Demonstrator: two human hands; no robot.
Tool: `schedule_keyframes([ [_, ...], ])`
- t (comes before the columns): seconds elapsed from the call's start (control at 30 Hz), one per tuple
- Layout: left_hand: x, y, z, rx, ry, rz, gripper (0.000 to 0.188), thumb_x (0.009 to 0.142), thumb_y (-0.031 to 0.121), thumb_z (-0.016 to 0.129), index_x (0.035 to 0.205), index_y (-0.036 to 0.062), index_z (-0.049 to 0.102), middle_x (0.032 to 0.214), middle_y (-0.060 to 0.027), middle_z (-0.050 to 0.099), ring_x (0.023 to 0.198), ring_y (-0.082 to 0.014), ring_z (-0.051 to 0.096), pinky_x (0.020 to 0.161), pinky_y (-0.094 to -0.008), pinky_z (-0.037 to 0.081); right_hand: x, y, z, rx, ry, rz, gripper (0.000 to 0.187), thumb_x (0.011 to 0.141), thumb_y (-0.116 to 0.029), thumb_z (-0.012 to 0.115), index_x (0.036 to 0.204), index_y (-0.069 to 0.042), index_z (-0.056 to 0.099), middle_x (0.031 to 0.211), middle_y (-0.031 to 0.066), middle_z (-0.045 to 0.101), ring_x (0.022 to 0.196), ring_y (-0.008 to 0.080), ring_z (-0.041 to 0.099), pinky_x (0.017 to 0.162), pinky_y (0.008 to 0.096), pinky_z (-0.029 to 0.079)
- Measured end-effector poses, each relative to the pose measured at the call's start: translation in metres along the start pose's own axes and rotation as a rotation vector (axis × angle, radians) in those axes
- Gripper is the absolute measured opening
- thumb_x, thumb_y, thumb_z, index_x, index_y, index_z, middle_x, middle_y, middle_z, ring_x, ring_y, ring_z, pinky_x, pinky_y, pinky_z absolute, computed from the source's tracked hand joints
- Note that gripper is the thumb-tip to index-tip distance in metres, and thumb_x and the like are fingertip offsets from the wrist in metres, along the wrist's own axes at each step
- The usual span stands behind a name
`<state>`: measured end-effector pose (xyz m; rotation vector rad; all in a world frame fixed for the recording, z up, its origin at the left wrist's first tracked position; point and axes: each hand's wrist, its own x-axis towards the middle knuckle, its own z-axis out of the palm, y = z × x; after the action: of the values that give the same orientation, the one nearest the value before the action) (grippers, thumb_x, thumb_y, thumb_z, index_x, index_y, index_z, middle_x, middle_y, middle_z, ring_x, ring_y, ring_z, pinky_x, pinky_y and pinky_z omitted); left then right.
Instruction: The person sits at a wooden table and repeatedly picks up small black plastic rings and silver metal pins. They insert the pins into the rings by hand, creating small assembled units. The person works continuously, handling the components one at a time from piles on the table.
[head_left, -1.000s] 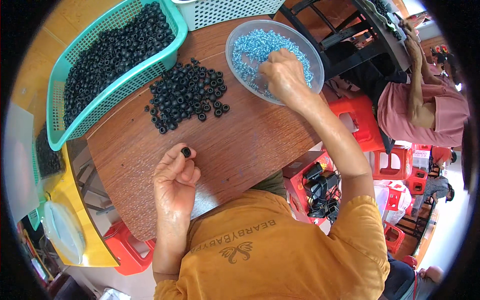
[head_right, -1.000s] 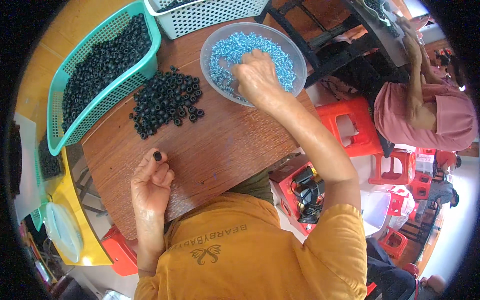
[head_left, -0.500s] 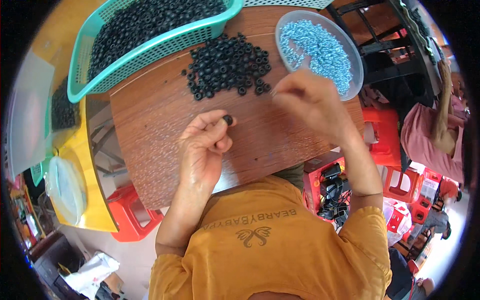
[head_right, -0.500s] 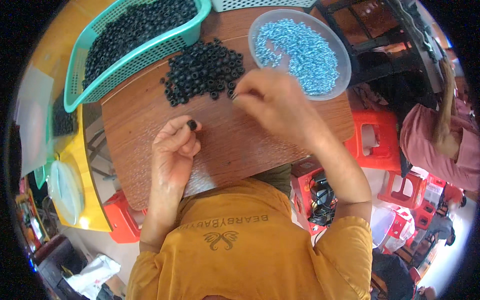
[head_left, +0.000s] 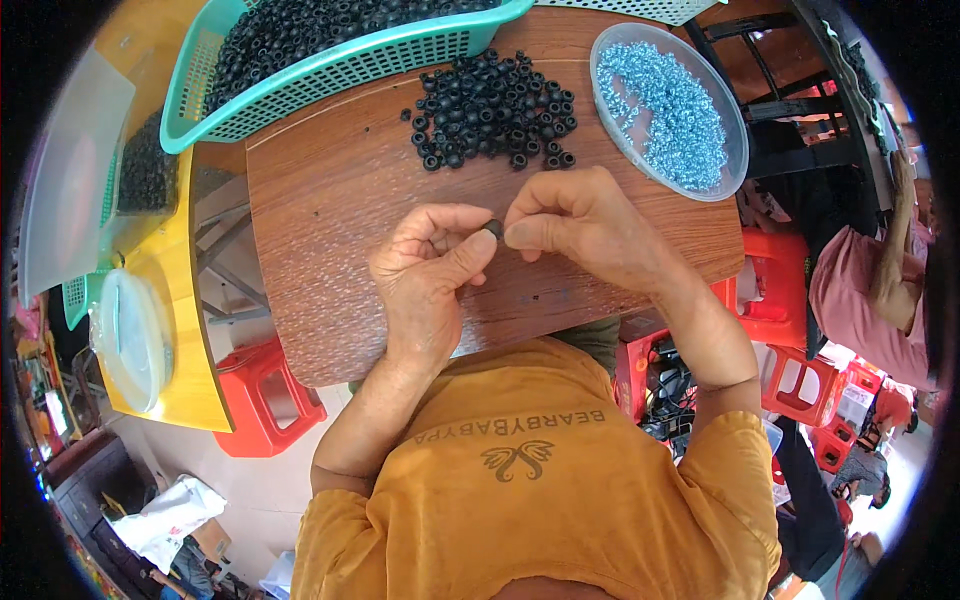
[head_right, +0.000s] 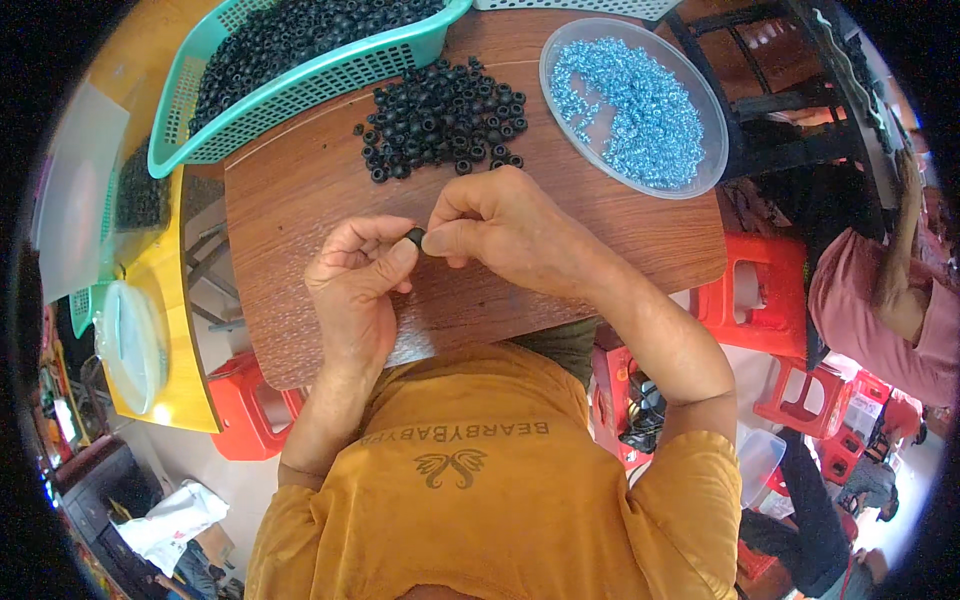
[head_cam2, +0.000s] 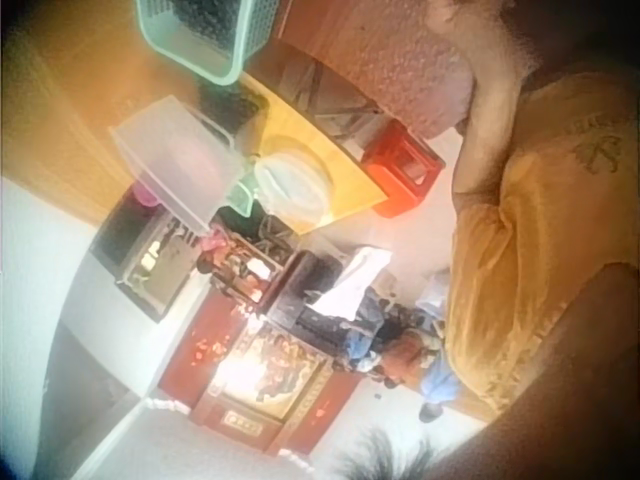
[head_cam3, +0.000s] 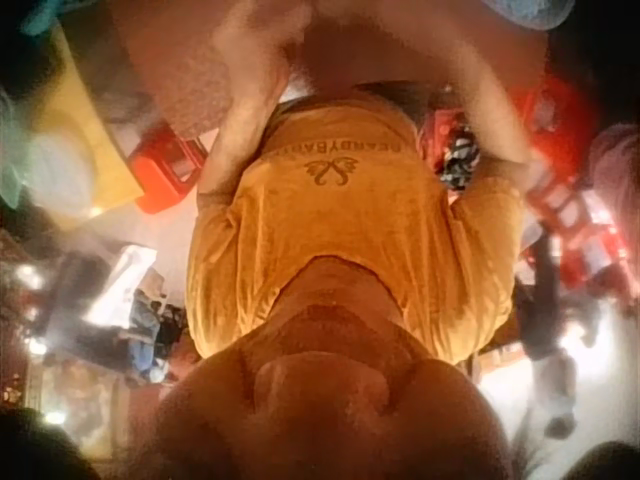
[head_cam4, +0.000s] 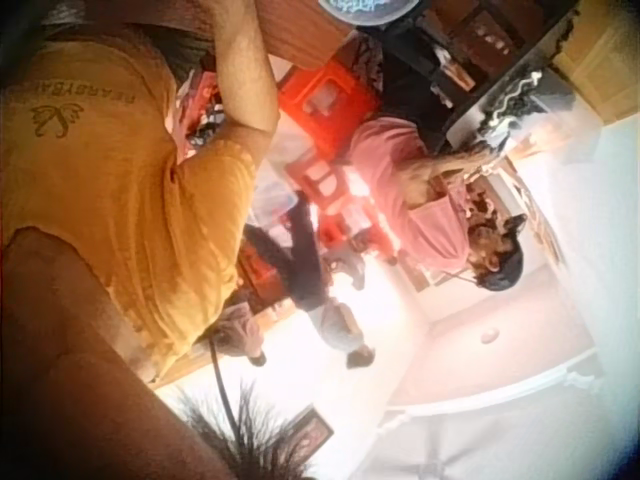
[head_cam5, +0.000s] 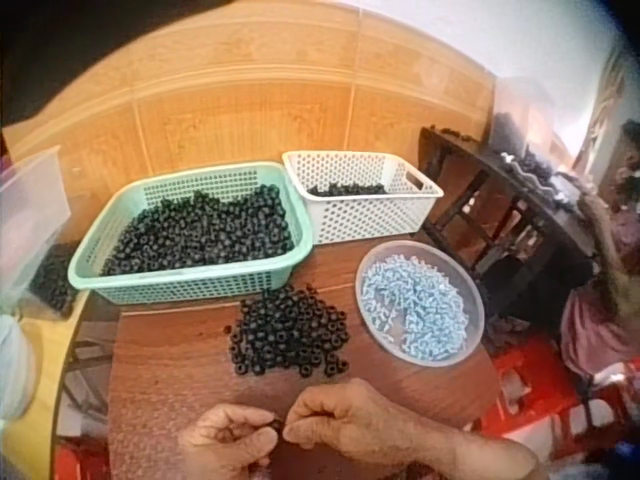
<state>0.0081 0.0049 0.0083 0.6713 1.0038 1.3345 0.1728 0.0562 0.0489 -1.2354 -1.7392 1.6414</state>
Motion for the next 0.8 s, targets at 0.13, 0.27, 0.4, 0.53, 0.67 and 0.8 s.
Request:
schedule_keyframes([
  [0.13, 0.0, 0.0, -0.001, -0.033, 0.004, -0.058, 0.016, 0.075, -0.002, 0.067, 0.091, -0.0018, 0.061, 0.072, -0.0033, 0.06, 0.058, -0.007, 0.051, 0.05, -0.0173, 0.04, 0.003, 0.003, 0.002, -0.043, 0.019, 0.017, 0.018, 0.077, -0.015, 0.063, 0.074, 0.003, 0.062, 0.062, 0.0058, 0.06, 0.059, 0.0105, 0.054, 0.054, 0.0267, 0.043],
  [0.27, 0.003, -0.004, -0.006, -0.167, -0.029, -0.171, 0.016, 0.077, -0.002, 0.065, 0.092, -0.0017, 0.061, 0.076, -0.0035, 0.061, 0.059, -0.0063, 0.051, 0.052, -0.0177, 0.04, 0.003, 0.007, 0.004, -0.123, 0.071, 0.004, 0.017, 0.078, -0.014, 0.065, 0.075, 0.002, 0.062, 0.063, 0.0029, 0.057, 0.059, 0.0072, 0.052, 0.052, 0.0229, 0.04],
  [0.4, 0.011, -0.008, -0.013, -0.405, -0.115, -0.333, 0.018, 0.081, 0.0, 0.061, 0.098, -0.0012, 0.058, 0.082, -0.0062, 0.062, 0.061, -0.0089, 0.051, 0.057, -0.0206, 0.04, 0.003, 0.014, 0.016, -0.229, 0.332, -0.149, 0.019, 0.076, -0.017, 0.065, 0.072, 0.001, 0.061, 0.061, 0.0088, 0.057, 0.058, 0.0181, 0.054, 0.053, 0.0318, 0.042],
  [0.53, 0.015, -0.007, -0.013, -0.511, -0.07, -0.373, 0.017, 0.083, 0.005, 0.06, 0.1, 0.001, 0.057, 0.087, -0.0077, 0.062, 0.066, -0.0118, 0.054, 0.064, -0.0254, 0.042, 0.001, 0.02, 0.024, -0.476, 0.548, -0.527, 0.007, 0.075, -0.01, 0.063, 0.074, -0.003, 0.061, 0.068, 0.0071, 0.057, 0.064, 0.0249, 0.052, 0.055, 0.0365, 0.041],
  [0.67, 0.021, -0.009, -0.014, -0.585, -0.022, -0.332, 0.016, 0.084, 0.006, 0.06, 0.099, 0.0025, 0.057, 0.091, -0.0084, 0.062, 0.079, -0.0166, 0.058, 0.072, -0.0284, 0.043, 0.002, 0.022, 0.039, -0.547, 0.535, -0.757, 0.008, 0.071, -0.003, 0.06, 0.079, -0.005, 0.061, 0.073, 0.0054, 0.056, 0.064, 0.0242, 0.05, 0.056, 0.0361, 0.04],
  [0.8, 0.022, -0.004, -0.012, -0.612, 0.033, -0.314, 0.016, 0.083, 0.006, 0.06, 0.099, 0.0021, 0.057, 0.094, -0.0091, 0.061, 0.089, -0.0215, 0.057, 0.081, -0.0328, 0.045, 0.005, 0.034, 0.054, -0.72, 0.558, -0.796, 0.016, 0.066, -0.004, 0.06, 0.081, -0.005, 0.059, 0.073, 0.0051, 0.051, 0.064, 0.0227, 0.046, 0.056, 0.0343, 0.038],
])
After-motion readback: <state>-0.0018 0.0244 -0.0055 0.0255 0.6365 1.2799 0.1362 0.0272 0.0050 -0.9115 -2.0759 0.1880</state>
